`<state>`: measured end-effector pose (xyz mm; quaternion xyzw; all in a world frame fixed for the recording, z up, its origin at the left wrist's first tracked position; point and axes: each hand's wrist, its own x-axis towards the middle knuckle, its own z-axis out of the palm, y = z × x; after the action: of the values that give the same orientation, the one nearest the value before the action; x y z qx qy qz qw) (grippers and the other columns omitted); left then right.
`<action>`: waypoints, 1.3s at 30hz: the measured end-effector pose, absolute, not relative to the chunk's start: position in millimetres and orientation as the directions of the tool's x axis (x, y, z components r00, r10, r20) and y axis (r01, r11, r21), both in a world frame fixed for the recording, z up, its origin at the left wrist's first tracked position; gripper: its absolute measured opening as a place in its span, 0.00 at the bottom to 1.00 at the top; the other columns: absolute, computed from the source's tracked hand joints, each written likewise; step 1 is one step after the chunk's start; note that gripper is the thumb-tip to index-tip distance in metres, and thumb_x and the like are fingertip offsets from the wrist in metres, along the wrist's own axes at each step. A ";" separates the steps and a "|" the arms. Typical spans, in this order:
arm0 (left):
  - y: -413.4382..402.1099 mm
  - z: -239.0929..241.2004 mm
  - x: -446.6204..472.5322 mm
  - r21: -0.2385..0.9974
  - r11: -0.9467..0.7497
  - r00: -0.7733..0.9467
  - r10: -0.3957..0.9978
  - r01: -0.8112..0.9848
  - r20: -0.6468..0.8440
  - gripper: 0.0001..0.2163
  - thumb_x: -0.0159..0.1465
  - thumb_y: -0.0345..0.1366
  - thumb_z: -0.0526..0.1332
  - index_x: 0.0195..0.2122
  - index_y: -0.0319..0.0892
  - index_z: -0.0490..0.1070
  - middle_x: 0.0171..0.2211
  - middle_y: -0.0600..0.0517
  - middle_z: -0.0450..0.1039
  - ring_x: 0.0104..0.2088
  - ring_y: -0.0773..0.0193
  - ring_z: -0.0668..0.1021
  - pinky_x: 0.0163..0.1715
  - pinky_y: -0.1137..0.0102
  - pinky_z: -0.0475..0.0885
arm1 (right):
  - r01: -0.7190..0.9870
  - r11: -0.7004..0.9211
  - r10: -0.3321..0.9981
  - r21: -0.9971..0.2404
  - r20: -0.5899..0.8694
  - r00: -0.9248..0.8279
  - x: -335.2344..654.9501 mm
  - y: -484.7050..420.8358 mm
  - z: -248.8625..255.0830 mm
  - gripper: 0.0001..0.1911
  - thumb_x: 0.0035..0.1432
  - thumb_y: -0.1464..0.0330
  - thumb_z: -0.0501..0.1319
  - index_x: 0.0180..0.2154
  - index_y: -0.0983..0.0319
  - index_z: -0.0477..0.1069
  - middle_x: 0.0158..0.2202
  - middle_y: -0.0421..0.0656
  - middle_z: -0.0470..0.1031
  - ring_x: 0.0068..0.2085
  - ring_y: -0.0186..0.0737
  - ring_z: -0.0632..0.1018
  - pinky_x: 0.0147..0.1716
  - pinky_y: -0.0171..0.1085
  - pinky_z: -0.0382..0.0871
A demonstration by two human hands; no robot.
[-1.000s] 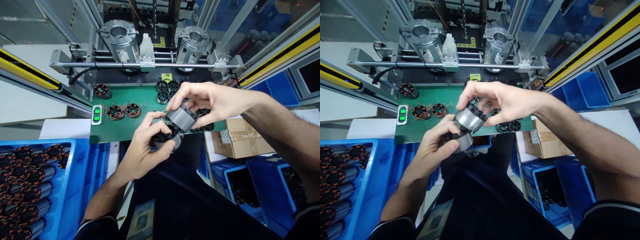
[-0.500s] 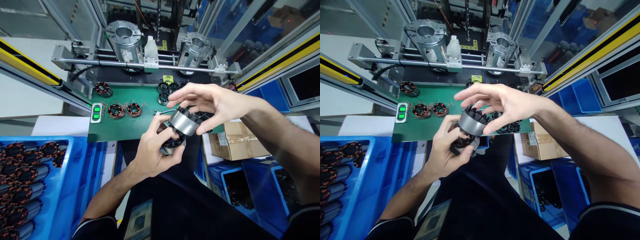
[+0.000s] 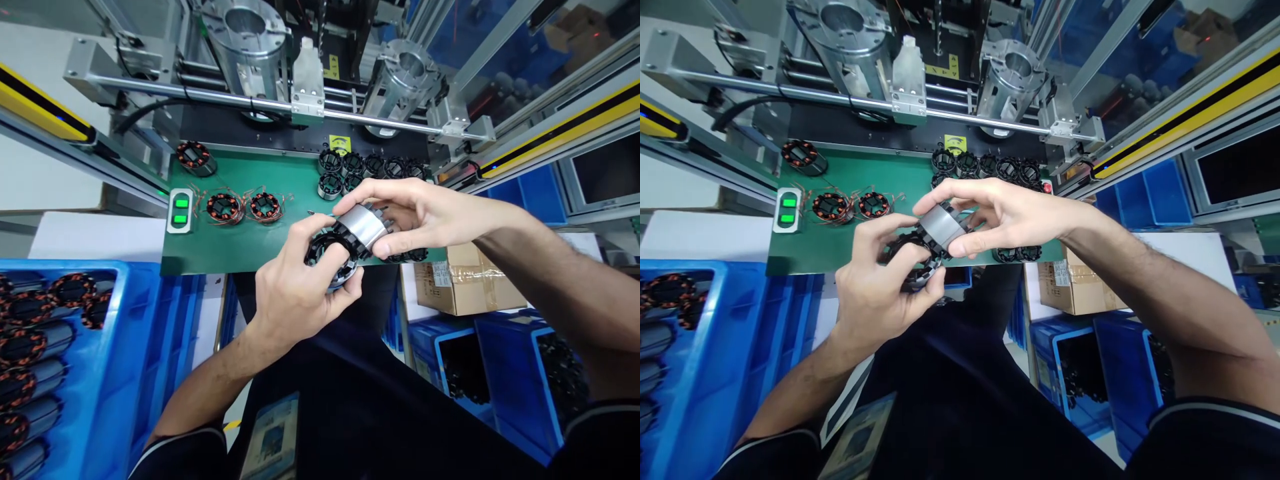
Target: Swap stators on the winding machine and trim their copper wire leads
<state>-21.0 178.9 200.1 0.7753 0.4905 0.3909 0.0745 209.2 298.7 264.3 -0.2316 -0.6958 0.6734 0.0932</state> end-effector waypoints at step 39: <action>186.8 147.7 -53.4 0.817 0.327 0.002 0.929 -0.474 -0.371 0.29 0.68 0.63 0.66 0.62 0.54 0.66 0.42 0.52 0.76 0.39 0.55 0.85 0.44 0.63 0.80 | 0.934 0.331 0.943 -0.132 0.072 -0.324 282.7 543.7 294.1 0.37 0.44 0.63 0.84 0.56 0.66 0.81 0.50 0.47 0.84 0.43 0.35 0.79 0.53 0.38 0.70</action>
<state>-53.4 186.8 147.7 0.2416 0.4703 0.5273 0.6651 282.7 543.7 294.1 -0.5774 -0.8130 0.0333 0.0677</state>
